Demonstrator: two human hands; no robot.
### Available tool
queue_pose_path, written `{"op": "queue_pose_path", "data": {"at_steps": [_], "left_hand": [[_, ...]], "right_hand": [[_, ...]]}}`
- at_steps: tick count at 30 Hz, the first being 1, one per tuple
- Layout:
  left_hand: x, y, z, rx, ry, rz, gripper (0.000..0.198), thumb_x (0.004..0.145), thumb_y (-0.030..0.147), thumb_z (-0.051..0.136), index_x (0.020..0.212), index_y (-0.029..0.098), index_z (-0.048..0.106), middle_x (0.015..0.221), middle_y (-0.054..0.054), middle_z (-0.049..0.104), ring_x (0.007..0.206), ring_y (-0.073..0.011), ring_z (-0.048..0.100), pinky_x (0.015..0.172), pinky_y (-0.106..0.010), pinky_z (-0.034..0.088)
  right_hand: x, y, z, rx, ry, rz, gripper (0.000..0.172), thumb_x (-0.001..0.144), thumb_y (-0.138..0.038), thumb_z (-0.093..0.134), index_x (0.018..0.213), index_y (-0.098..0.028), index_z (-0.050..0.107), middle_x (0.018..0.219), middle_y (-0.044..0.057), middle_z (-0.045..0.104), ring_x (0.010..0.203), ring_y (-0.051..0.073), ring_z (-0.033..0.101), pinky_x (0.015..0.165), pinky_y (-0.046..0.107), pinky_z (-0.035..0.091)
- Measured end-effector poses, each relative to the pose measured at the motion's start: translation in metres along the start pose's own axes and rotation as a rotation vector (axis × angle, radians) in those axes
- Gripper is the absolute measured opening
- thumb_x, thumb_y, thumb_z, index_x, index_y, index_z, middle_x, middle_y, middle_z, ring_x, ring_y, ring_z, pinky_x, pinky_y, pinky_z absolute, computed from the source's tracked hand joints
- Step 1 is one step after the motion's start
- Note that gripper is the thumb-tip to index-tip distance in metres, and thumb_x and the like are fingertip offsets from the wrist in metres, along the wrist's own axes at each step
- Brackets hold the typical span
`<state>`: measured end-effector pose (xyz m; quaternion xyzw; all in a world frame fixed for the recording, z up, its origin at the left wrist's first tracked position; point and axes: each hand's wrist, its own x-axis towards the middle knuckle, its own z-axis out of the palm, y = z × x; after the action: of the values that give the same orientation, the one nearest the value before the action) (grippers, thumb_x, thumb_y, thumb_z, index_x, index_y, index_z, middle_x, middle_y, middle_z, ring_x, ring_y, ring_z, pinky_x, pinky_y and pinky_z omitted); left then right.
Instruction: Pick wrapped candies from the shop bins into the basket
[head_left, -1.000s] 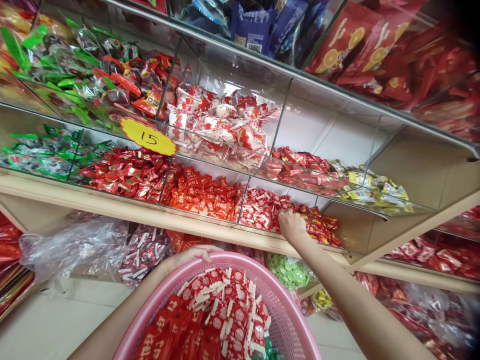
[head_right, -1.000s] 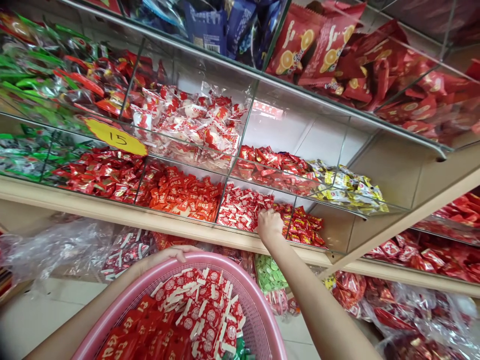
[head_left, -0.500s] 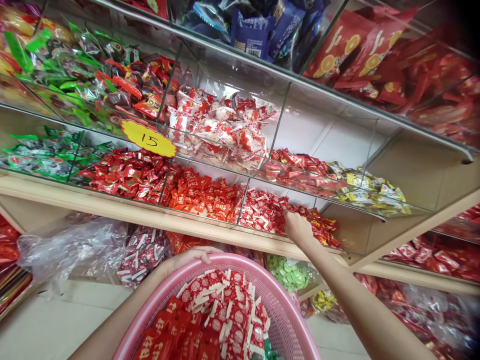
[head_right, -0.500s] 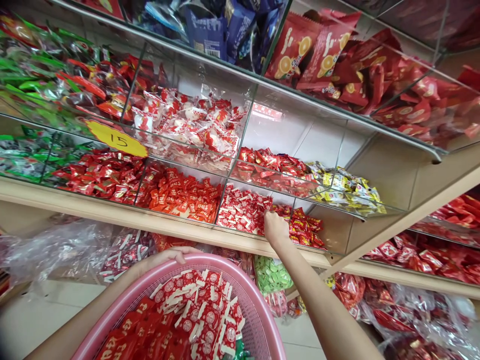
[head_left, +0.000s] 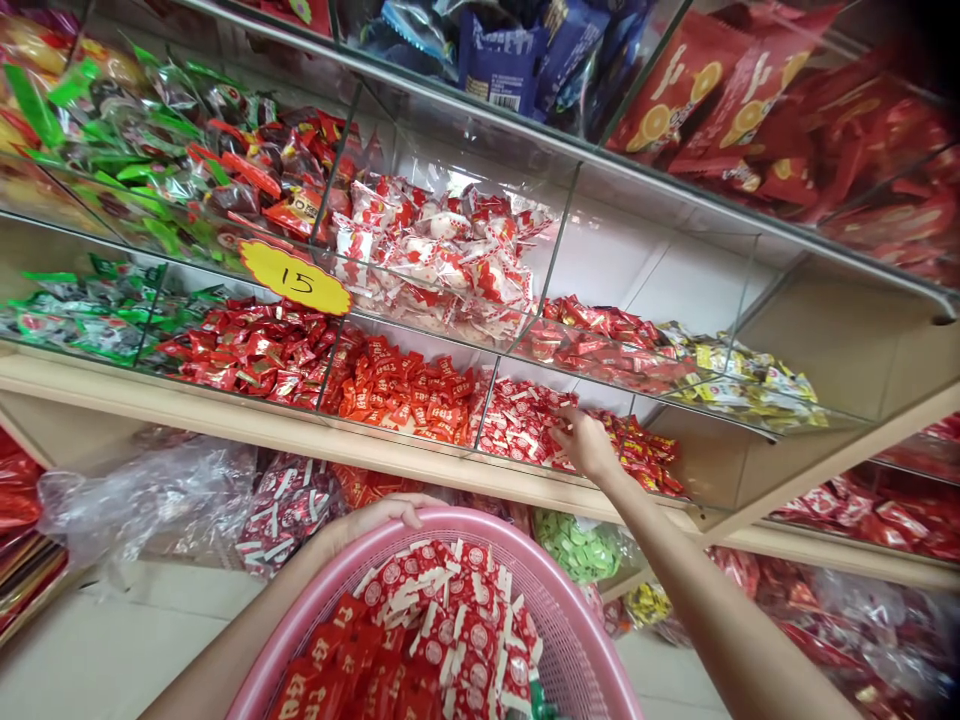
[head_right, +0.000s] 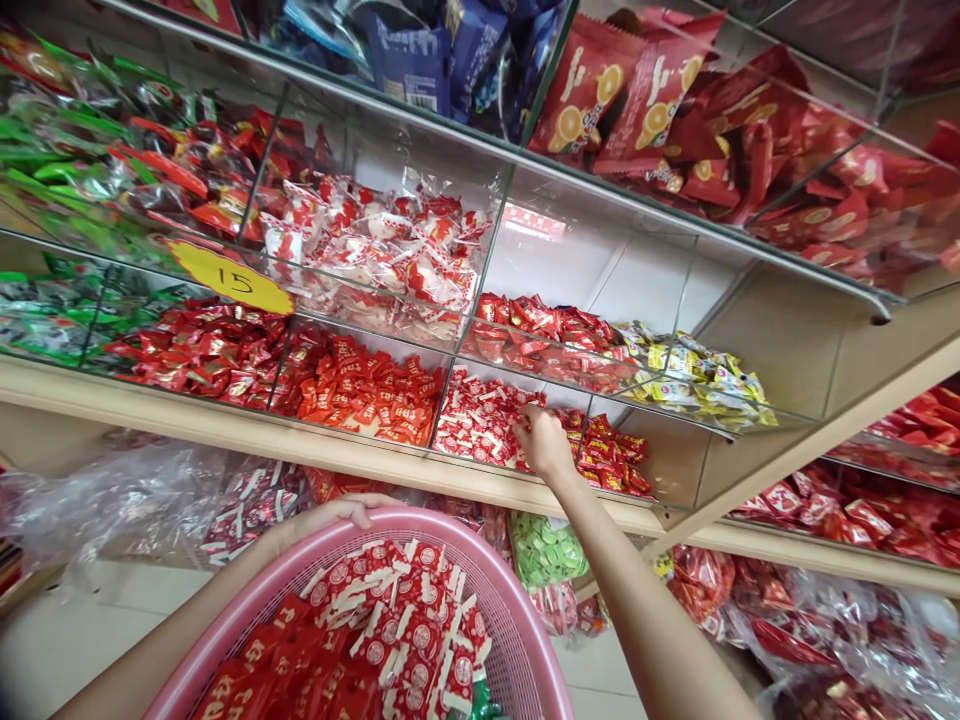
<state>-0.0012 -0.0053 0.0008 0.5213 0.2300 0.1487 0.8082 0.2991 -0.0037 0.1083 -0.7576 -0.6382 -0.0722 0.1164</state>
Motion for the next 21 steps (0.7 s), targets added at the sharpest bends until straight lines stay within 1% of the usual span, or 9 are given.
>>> {"op": "queue_pose_path", "data": {"at_steps": [3,6,9,13,15,18,21], "left_hand": [[-0.001,0.002,0.0,0.011,0.004,-0.001,0.048,0.065,0.012,0.041,0.112,0.017,0.048,0.092,-0.001,0.062,0.085,-0.0156,0.054,0.074,-0.024,0.038],[0.0,-0.002,-0.002,0.002,0.008,-0.001,0.049,0.065,0.013,0.042,0.114,0.018,0.046,0.091,0.0,0.062,0.082,-0.0159,0.054,0.072,-0.024,0.038],[0.002,-0.004,-0.002,-0.018,-0.001,0.01,0.05,0.065,0.013,0.042,0.115,0.017,0.046,0.091,-0.001,0.062,0.083,-0.0162,0.054,0.071,-0.024,0.038],[0.0,0.001,0.002,-0.024,-0.02,0.011,0.049,0.066,0.012,0.04,0.114,0.016,0.046,0.089,-0.001,0.062,0.082,-0.0155,0.054,0.073,-0.025,0.037],[-0.001,0.003,0.004,-0.022,-0.014,0.005,0.048,0.066,0.012,0.04,0.114,0.016,0.046,0.089,-0.001,0.062,0.082,-0.0152,0.054,0.073,-0.025,0.038],[-0.002,0.003,0.002,-0.019,0.002,-0.004,0.048,0.066,0.012,0.04,0.114,0.016,0.046,0.089,-0.001,0.062,0.08,-0.015,0.054,0.07,-0.024,0.038],[0.0,-0.001,-0.001,-0.005,0.001,0.0,0.048,0.066,0.012,0.041,0.113,0.016,0.047,0.091,-0.001,0.062,0.082,-0.0153,0.054,0.071,-0.024,0.038]], "right_hand": [[-0.001,0.005,0.011,0.023,0.011,-0.019,0.033,0.077,-0.025,0.043,0.109,-0.019,0.047,0.1,0.007,0.057,0.089,0.018,0.053,0.067,0.023,0.035],[-0.005,0.01,0.015,0.014,0.026,-0.038,0.032,0.078,-0.026,0.042,0.109,-0.019,0.045,0.101,0.007,0.057,0.089,0.018,0.052,0.067,0.023,0.035],[-0.007,0.011,0.017,0.01,0.034,-0.023,0.026,0.079,-0.028,0.042,0.102,-0.02,0.048,0.096,0.007,0.058,0.086,0.018,0.053,0.065,0.022,0.034],[-0.006,0.011,0.021,0.037,0.083,-0.002,0.022,0.081,-0.03,0.038,0.094,-0.019,0.05,0.09,0.006,0.059,0.079,0.016,0.054,0.064,0.022,0.034],[-0.005,0.011,0.02,0.067,0.139,-0.001,0.025,0.082,-0.033,0.036,0.093,-0.018,0.051,0.09,0.007,0.058,0.079,0.016,0.053,0.065,0.023,0.034],[-0.006,0.013,0.011,0.113,0.223,-0.02,0.03,0.081,-0.037,0.035,0.091,-0.016,0.053,0.091,0.008,0.057,0.081,0.016,0.052,0.068,0.023,0.034],[-0.011,0.013,-0.001,0.147,0.228,-0.03,0.032,0.079,-0.04,0.036,0.082,-0.016,0.057,0.083,0.006,0.059,0.076,0.016,0.052,0.067,0.023,0.035]]}}
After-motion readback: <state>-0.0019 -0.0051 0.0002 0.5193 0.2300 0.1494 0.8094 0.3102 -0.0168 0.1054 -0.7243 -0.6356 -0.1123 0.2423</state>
